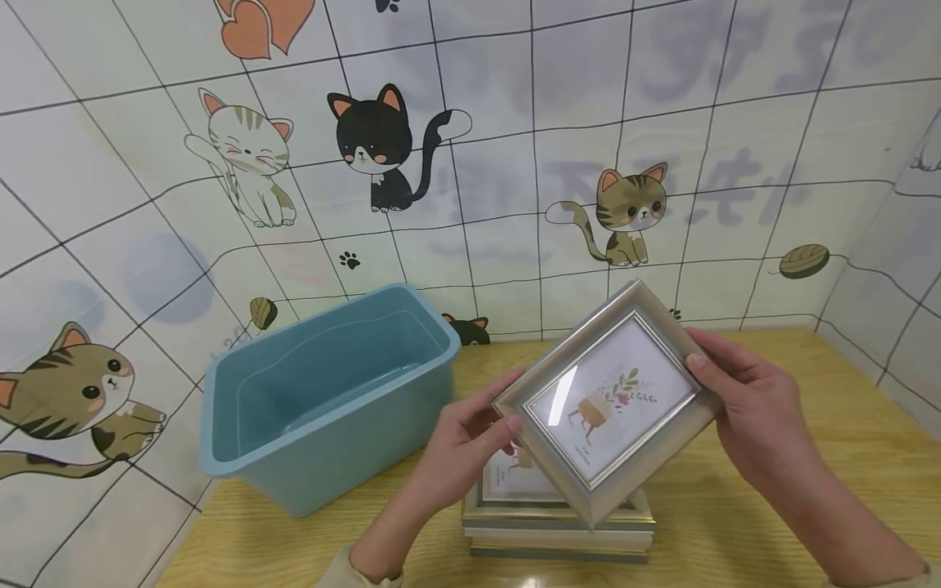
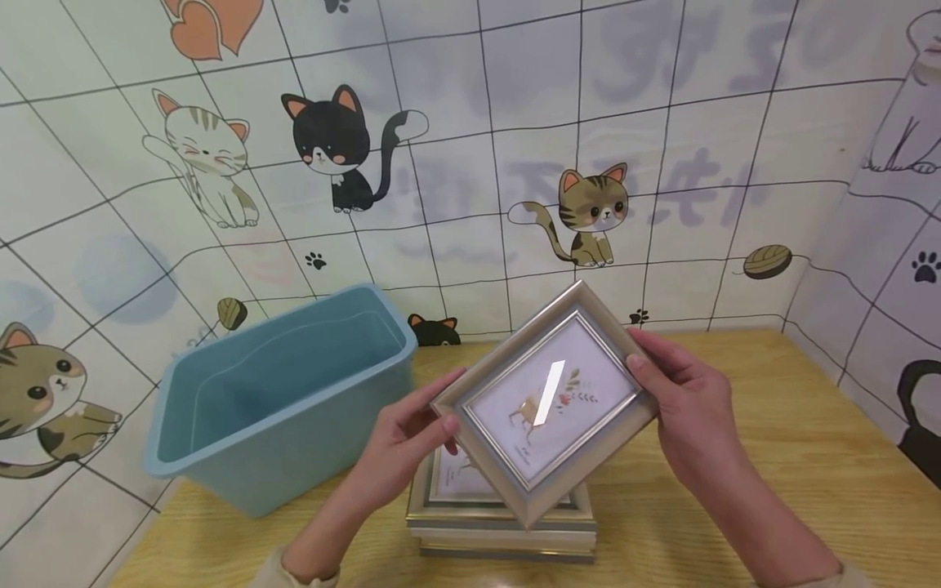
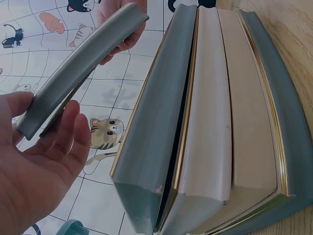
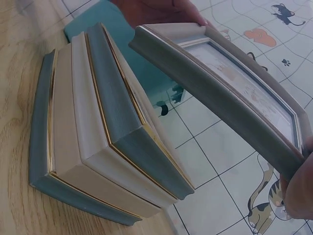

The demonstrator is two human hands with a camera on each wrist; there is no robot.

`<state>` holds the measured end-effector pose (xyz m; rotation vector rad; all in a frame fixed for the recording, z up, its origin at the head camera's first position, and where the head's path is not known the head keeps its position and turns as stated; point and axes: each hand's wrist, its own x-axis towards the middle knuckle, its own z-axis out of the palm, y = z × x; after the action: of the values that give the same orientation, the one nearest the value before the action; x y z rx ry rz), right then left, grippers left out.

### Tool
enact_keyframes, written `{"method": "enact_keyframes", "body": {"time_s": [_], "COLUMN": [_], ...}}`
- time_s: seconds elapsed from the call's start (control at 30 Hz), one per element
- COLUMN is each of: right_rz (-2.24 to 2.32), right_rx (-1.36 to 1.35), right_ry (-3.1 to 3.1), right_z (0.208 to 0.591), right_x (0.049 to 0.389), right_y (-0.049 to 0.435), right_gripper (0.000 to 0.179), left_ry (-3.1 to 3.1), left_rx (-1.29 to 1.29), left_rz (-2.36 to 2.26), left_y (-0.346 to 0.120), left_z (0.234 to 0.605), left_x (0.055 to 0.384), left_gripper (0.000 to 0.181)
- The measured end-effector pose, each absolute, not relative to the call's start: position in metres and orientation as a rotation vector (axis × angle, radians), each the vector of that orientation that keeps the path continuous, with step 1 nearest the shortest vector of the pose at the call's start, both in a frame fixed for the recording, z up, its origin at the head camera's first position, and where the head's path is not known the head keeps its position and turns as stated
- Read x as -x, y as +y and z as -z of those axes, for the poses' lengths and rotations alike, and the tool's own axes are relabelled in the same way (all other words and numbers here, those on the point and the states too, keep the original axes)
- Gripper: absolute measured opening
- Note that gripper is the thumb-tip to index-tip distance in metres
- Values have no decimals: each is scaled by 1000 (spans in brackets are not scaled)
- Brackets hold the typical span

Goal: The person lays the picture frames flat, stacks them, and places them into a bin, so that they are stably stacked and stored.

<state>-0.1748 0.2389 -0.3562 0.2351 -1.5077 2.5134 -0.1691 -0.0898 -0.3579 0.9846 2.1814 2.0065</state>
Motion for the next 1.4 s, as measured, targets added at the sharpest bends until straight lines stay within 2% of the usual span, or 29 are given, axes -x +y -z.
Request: {"method": "enact_keyframes", "body": {"time_s": [0.43, 0.7, 1.03, 1.4], "right_rz": [-2534, -2504, -2423, -1793], "right_rx": [-205, -215, -118, -152], "right_ry": [-1432, -1554, -1817, -2356], "right_z": [364, 367, 370, 376], "right_x": [177, 176, 169, 158], "right_y": [228, 227, 229, 229], "right_gripper": [35, 35, 34, 51], "left_ry": [2402, 2414, 2406, 2369], "left_rx": [-739, -575, -435, -258], "left_rz": [-2191, -2267, -2315, -2331], "left_y": [-84, -85, -92, -93], "left_z": [362, 362, 362, 362], "left_x": [173, 179, 189, 194], "left_gripper": [42, 33, 34, 31]}}
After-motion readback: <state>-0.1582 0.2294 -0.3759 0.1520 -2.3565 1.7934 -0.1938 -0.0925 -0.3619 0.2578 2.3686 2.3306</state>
